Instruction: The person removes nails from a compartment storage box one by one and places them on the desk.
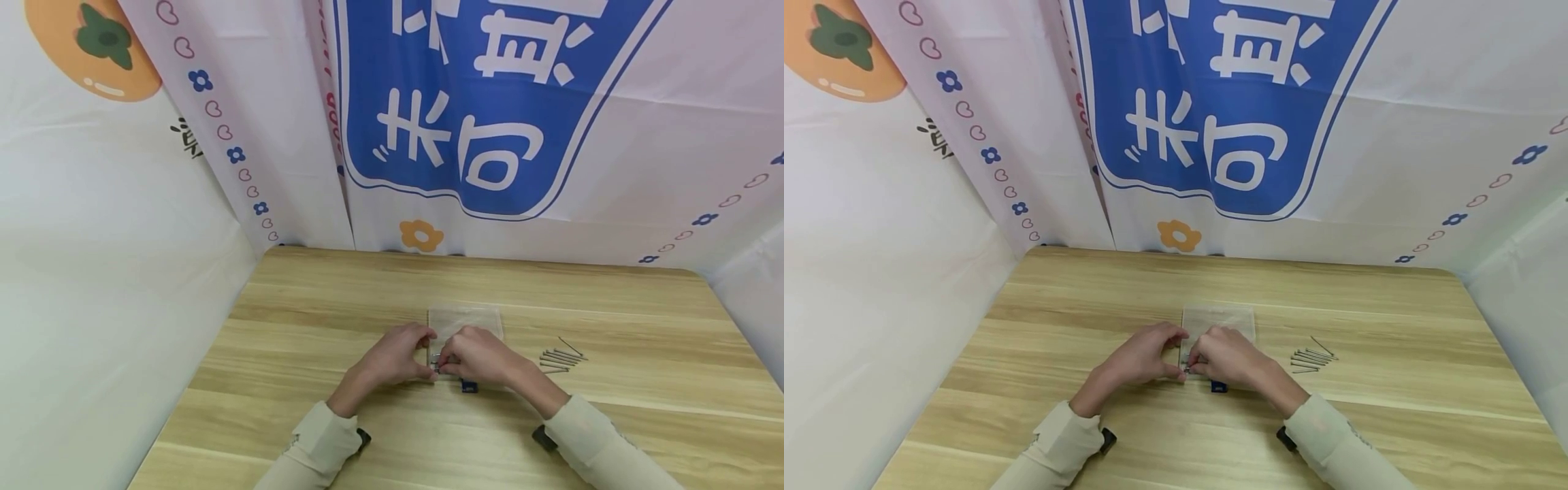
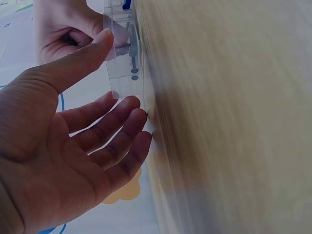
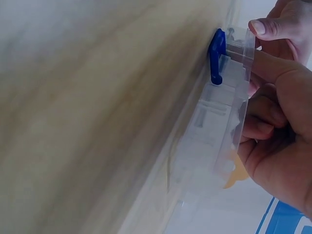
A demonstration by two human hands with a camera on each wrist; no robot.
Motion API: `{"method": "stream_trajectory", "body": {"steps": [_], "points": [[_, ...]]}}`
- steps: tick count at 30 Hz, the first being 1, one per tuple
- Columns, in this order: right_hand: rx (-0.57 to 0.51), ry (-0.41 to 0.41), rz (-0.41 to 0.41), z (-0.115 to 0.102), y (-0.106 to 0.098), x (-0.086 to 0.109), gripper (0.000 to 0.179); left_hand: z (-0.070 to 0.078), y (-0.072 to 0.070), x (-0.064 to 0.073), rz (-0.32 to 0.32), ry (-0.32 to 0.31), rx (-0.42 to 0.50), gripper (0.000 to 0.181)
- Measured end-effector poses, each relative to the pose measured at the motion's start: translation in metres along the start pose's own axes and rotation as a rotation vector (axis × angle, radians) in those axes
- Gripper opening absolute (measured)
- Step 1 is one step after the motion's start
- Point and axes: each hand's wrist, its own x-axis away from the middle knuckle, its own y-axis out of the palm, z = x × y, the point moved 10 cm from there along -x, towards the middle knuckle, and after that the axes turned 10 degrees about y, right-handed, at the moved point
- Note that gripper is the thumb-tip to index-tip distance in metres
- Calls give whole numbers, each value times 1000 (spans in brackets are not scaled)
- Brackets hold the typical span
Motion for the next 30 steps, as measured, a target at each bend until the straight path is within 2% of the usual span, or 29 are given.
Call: {"method": "stream_trajectory", "body": {"steps": [10,17,30], "points": [[-83,-9,6,-1,-6,5,4,1,-1,1,11,-4,7,66],[-120,39,-4,1,-15,9,6,-1,0,1,12,-11,12,67],[-159,86,65,22,-45,30,7,-2,2,-1,-3,-40,17,67]]}}
